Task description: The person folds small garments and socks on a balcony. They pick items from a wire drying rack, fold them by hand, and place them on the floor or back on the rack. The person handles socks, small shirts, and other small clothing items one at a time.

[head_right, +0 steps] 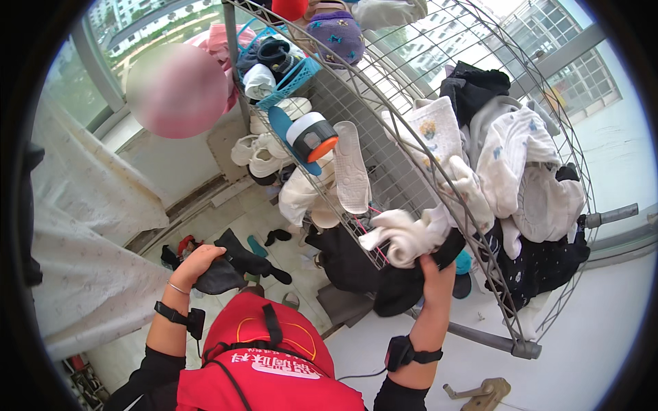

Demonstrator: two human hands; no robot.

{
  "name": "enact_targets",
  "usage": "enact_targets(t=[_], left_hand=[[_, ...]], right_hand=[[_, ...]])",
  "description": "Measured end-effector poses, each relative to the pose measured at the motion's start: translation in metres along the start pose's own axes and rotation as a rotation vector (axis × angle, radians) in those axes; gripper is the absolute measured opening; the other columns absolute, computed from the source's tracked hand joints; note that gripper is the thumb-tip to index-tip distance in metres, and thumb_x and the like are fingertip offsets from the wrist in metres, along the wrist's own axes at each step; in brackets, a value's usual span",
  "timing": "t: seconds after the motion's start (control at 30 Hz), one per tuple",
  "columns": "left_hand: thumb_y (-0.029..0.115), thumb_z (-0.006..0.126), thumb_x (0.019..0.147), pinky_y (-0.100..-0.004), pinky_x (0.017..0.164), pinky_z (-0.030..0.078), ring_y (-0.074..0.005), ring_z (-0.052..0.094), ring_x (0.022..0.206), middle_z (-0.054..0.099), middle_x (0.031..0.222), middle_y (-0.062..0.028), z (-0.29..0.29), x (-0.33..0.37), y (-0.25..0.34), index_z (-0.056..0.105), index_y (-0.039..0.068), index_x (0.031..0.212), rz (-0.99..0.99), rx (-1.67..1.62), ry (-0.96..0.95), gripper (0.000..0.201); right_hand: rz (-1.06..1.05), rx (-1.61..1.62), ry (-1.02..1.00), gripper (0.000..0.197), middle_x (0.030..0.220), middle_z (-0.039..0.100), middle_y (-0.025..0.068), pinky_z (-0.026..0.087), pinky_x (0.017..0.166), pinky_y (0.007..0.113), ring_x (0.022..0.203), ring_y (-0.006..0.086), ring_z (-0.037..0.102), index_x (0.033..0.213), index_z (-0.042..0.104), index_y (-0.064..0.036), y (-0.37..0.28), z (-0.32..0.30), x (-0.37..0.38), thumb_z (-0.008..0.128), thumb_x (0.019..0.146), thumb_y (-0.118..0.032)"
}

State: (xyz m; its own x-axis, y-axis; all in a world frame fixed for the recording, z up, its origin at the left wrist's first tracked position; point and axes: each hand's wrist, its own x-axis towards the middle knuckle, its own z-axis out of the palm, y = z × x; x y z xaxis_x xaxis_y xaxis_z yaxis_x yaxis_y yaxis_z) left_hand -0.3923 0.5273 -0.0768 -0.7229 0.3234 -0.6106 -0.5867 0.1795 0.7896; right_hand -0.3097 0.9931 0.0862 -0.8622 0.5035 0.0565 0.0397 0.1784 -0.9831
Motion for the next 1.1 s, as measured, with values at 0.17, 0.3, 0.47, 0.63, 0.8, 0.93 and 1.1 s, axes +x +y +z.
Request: enact_targets(t=[0.17,0.3,0.47,0.63,0.8,0.93,1.1], left_hand=[[0.033,0.055,0.091,-0.0332,0.067,0.044,-0.0157,0.051,0.069,0.056,0.069,-0.0107,0.013,-0.040,-0.036,0.059,-0.006,0.078,0.311,0.365,0.201,0.041],[0.029,0.054,0.090,-0.0334,0.066,0.045,-0.0153,0.052,0.067,0.060,0.071,-0.0081,0.007,-0.098,-0.085,0.061,-0.009,0.081,-0.048,0.313,0.194,0.040],[0.030,0.053,0.089,-0.0349,0.064,0.046,-0.0159,0.052,0.066,0.060,0.069,-0.0089,-0.016,-0.162,-0.155,0.061,-0.009,0.080,-0.289,0.220,0.278,0.041],[0.032,0.054,0.087,-0.0376,0.074,0.045,-0.0256,0.059,0.074,0.066,0.084,-0.0236,-0.067,-0.212,-0.232,0.063,-0.009,0.091,-0.263,0.328,0.288,0.042],[0.033,0.054,0.090,-0.0312,0.072,0.047,-0.0162,0.061,0.077,0.068,0.085,-0.0064,-0.140,-0.256,-0.303,0.067,-0.006,0.090,-0.340,-0.168,0.515,0.041],[0.034,0.054,0.088,-0.0316,0.065,0.048,-0.0162,0.060,0.068,0.066,0.083,-0.0055,-0.205,-0.296,-0.368,0.067,-0.003,0.087,-0.277,-0.403,0.620,0.040],[0.030,0.051,0.088,-0.0326,0.066,0.047,-0.0167,0.058,0.070,0.065,0.079,-0.0089,-0.256,-0.315,-0.441,0.064,-0.006,0.086,-0.185,-0.549,0.734,0.038]], right_hand=[[0.005,0.098,-0.371,0.047,0.112,0.066,0.0091,0.045,0.095,0.033,0.105,0.0178,0.062,0.124,0.057,0.0044,0.018,0.051,-0.035,0.070,0.081,-0.006],[0.195,0.063,-0.679,0.037,0.107,0.066,0.0066,0.047,0.089,0.030,0.097,0.0144,0.061,0.115,0.061,0.0037,0.070,0.114,-0.055,0.071,0.081,-0.006],[0.177,-0.103,-0.889,0.034,0.097,0.067,0.0049,0.049,0.081,0.029,0.089,0.0124,0.060,0.112,0.062,0.0006,0.139,0.166,-0.102,0.072,0.082,-0.011],[0.125,-0.357,-1.114,0.044,0.104,0.069,0.0123,0.048,0.087,0.033,0.097,0.0221,0.065,0.117,0.061,-0.0007,0.179,0.211,-0.152,0.074,0.079,-0.019],[0.084,-0.521,-1.355,0.046,0.107,0.069,0.0141,0.049,0.088,0.034,0.099,0.0240,0.066,0.120,0.060,-0.0014,0.210,0.292,-0.231,0.074,0.080,-0.019],[0.077,-0.718,-1.543,0.051,0.111,0.069,0.0166,0.049,0.091,0.036,0.105,0.0275,0.066,0.124,0.059,-0.0018,0.232,0.374,-0.321,0.073,0.079,-0.021],[0.037,-0.885,-1.636,0.053,0.114,0.068,0.0149,0.047,0.093,0.036,0.108,0.0254,0.064,0.123,0.059,-0.0021,0.265,0.462,-0.396,0.074,0.078,-0.025]])
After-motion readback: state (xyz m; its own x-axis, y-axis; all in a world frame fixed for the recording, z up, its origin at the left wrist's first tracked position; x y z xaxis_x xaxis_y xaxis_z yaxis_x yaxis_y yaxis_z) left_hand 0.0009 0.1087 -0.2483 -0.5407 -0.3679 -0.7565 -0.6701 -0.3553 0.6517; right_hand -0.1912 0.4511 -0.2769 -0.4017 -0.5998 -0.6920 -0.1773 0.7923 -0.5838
